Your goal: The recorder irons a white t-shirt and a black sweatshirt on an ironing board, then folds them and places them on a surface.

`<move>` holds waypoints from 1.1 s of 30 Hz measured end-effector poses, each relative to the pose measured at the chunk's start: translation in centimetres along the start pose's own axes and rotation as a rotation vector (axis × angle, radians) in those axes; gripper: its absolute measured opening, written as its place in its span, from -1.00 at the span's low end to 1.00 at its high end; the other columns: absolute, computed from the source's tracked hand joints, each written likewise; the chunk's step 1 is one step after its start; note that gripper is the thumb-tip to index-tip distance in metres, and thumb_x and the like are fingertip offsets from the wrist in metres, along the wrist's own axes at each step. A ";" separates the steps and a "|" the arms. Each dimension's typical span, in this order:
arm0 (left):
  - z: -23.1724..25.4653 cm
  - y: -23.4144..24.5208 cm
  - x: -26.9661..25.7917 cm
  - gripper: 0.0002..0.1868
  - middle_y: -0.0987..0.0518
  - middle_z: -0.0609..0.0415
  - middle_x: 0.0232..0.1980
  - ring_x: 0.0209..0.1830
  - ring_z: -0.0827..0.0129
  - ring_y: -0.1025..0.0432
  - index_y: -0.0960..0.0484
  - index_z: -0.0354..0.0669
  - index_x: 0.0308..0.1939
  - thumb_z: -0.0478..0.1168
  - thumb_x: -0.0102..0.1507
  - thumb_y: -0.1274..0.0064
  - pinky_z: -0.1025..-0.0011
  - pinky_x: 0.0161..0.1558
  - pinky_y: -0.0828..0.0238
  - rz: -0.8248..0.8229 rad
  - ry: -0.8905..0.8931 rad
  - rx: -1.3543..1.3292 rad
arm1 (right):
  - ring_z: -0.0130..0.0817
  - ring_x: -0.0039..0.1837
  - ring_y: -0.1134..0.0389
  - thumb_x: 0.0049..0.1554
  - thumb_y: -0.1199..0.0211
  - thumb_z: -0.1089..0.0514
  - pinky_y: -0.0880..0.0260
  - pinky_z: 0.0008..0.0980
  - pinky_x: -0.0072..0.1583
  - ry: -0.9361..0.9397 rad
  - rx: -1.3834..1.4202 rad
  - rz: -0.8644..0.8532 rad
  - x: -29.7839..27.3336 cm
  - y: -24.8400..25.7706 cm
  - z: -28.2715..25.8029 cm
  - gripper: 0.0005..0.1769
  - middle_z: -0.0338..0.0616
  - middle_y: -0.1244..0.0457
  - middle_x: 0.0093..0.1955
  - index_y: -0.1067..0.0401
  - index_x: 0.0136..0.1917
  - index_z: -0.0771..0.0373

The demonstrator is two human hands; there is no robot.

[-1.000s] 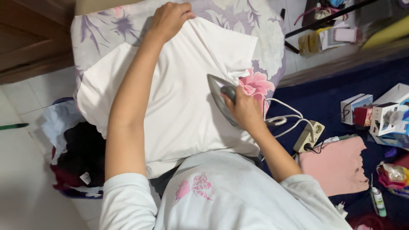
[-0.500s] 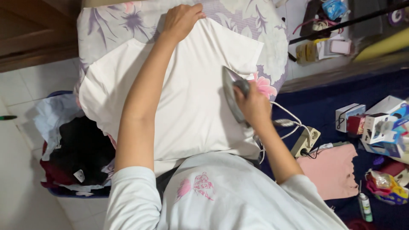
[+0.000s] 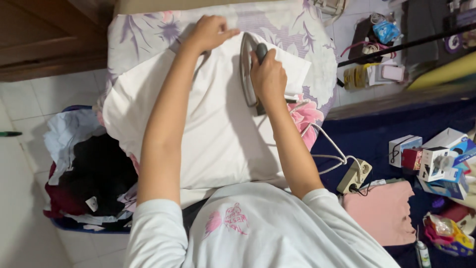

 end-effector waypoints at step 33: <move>-3.4 0.8 -5.3 -0.61 -0.56 -0.17 -0.50 -0.48 -0.13 -0.45 -0.49 -0.29 -0.49 -0.15 0.34 -0.19 0.03 -0.39 -0.30 0.721 0.083 -0.116 | 0.42 -0.09 -0.40 0.28 -0.17 -0.24 -0.40 0.18 -0.03 -0.028 -0.039 0.030 1.8 0.1 1.4 -0.43 0.39 -0.36 -0.21 -0.33 -0.04 0.40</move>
Point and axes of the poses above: each hand's wrist, its own x-axis towards the middle knuckle, its own y-axis out of the back of the hand, z = x × y, the point moved 6 cm from there along x, towards the middle knuckle
